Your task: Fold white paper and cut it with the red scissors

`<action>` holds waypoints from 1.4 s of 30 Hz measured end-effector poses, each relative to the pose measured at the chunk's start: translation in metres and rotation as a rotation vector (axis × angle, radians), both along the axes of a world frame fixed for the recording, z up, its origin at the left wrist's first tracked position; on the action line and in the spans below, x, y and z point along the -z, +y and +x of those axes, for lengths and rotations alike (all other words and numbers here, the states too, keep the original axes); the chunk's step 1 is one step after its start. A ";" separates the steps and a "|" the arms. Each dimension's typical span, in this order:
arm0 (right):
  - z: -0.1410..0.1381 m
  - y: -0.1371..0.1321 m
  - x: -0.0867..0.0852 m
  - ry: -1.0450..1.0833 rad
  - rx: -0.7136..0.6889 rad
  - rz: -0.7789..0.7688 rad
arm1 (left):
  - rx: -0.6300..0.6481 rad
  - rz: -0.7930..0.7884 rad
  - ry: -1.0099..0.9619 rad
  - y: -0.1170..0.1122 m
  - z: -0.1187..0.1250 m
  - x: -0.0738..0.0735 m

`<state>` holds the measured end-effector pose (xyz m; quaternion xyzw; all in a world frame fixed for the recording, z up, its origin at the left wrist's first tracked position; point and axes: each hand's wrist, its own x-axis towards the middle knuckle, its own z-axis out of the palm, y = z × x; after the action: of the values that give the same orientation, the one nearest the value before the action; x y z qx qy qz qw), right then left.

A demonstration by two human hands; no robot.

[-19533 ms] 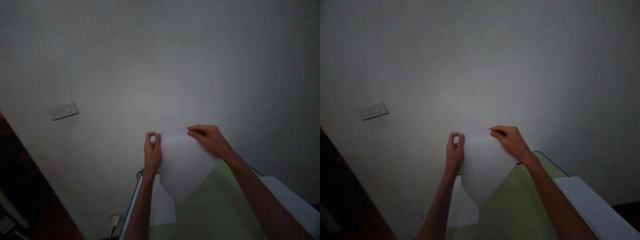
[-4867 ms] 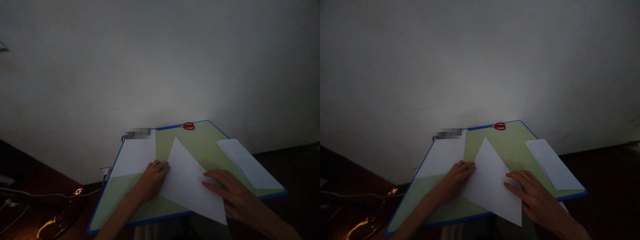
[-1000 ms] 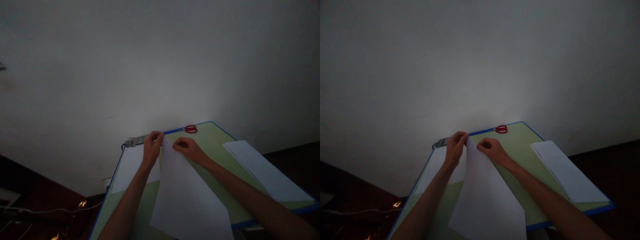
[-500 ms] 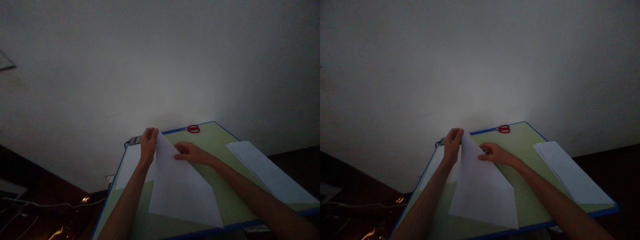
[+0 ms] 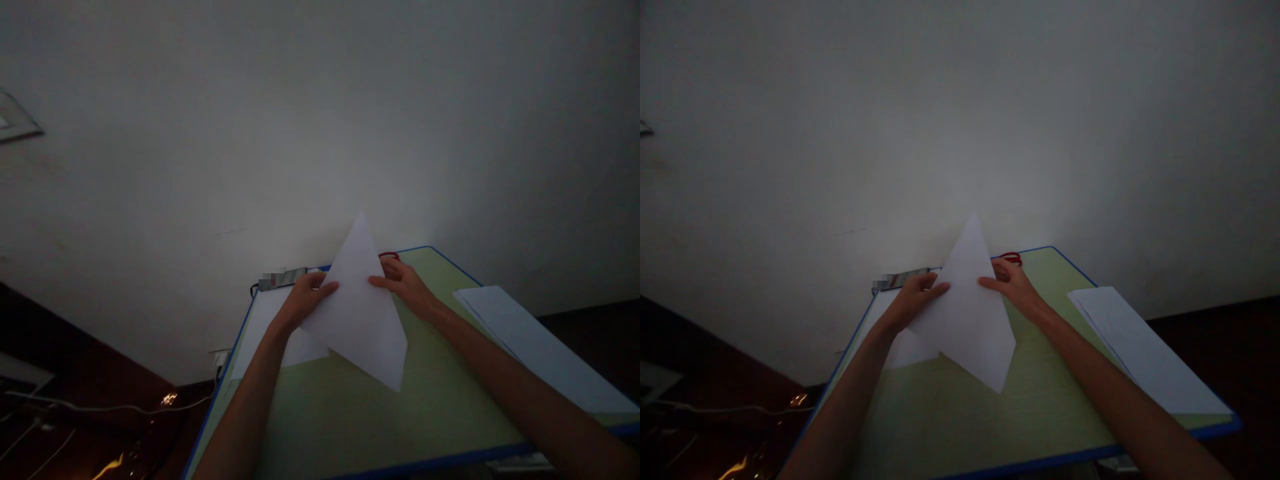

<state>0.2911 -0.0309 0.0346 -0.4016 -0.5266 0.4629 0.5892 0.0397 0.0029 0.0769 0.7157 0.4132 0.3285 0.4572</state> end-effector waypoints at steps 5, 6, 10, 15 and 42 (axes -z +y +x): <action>0.001 -0.003 0.002 -0.027 -0.232 -0.116 | -0.072 -0.058 -0.078 0.004 -0.004 0.003; 0.002 -0.003 0.003 -0.025 -0.249 -0.116 | -0.080 -0.085 -0.098 0.004 -0.005 0.002; 0.005 0.001 0.004 -0.007 -0.128 -0.057 | -0.065 -0.229 -0.183 0.004 -0.010 -0.001; 0.006 0.004 0.003 0.059 0.102 0.027 | 0.084 -0.452 -0.556 0.006 -0.009 0.001; -0.028 -0.010 0.015 -0.282 0.374 0.200 | 0.223 -0.250 -0.812 -0.038 0.050 0.015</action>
<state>0.2627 -0.0413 0.0193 -0.4923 -0.5633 0.2311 0.6220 0.0899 -0.0347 0.0618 0.5082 0.1567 0.4793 0.6982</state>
